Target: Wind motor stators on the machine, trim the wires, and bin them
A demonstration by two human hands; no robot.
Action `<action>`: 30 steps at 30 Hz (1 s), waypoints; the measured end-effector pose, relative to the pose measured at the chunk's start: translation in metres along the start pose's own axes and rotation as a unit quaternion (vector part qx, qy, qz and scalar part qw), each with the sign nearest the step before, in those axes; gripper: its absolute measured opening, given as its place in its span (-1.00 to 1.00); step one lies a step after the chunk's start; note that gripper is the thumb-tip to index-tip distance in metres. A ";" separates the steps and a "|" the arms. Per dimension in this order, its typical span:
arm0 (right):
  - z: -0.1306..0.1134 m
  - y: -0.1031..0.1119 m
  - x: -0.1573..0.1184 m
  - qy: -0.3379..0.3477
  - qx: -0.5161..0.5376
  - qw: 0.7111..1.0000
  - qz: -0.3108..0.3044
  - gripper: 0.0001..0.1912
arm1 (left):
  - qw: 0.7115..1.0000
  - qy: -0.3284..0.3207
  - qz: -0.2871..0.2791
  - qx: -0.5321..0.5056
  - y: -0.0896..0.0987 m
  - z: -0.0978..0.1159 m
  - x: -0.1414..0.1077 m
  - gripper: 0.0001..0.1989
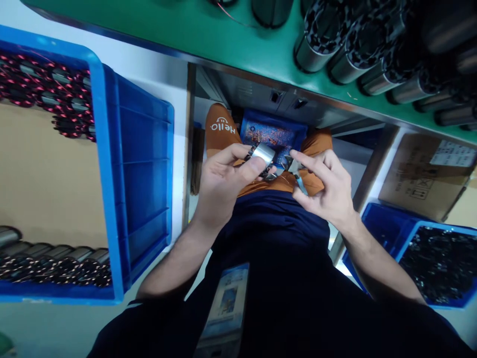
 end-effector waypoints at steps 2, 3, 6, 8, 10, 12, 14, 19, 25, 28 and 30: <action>-0.002 0.005 -0.002 0.034 -0.040 0.998 0.038 -0.37 | 0.999 0.027 -0.009 -0.029 -0.013 0.002 0.001 -0.54; -0.003 0.007 -0.003 0.040 -0.055 0.996 0.052 -0.38 | 0.998 0.036 -0.015 -0.040 -0.018 0.003 0.001 -0.54; -0.010 0.013 -0.006 0.022 -0.083 0.994 0.074 -0.42 | 0.997 0.047 -0.034 -0.060 -0.028 0.003 0.000 -0.58; -0.013 0.017 -0.006 0.009 -0.082 0.993 0.083 -0.43 | 0.995 0.055 -0.044 -0.069 -0.032 0.002 -0.001 -0.63; -0.016 0.019 -0.007 0.006 -0.065 0.994 0.087 -0.45 | 0.994 0.068 -0.050 -0.075 -0.034 0.001 -0.002 -0.64; -0.018 0.020 -0.007 -0.006 -0.052 0.995 0.081 -0.47 | 0.993 0.080 -0.049 -0.077 -0.036 0.001 -0.003 -0.61; -0.019 0.021 -0.007 -0.019 -0.043 0.996 0.076 -0.49 | 0.992 0.087 -0.043 -0.076 -0.036 0.001 -0.004 -0.58; -0.017 0.020 -0.009 -0.036 0.011 0.997 0.060 -0.51 | 0.993 0.087 -0.036 -0.065 -0.038 -0.001 -0.004 -0.56; -0.006 0.008 -0.004 -0.125 0.174 0.970 -0.111 -0.39 | 0.996 0.024 0.055 -0.062 -0.030 -0.030 0.010 -0.45; -0.004 0.000 -0.001 -0.171 0.241 0.945 -0.144 -0.37 | 0.992 0.022 0.104 -0.070 -0.015 -0.038 0.012 -0.41; -0.002 -0.005 0.000 -0.173 0.205 0.953 -0.142 -0.35 | 0.989 0.013 0.130 -0.066 -0.001 -0.033 0.007 -0.40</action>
Point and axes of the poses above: each hand's wrist, its own x-axis towards the middle knuckle, its own y-axis out of the back of the hand, z = x × y, the point moved 1 cm from there along x, towards the middle knuckle, and after that the axes turned 10 degrees about -x, right-handed, at the moved point
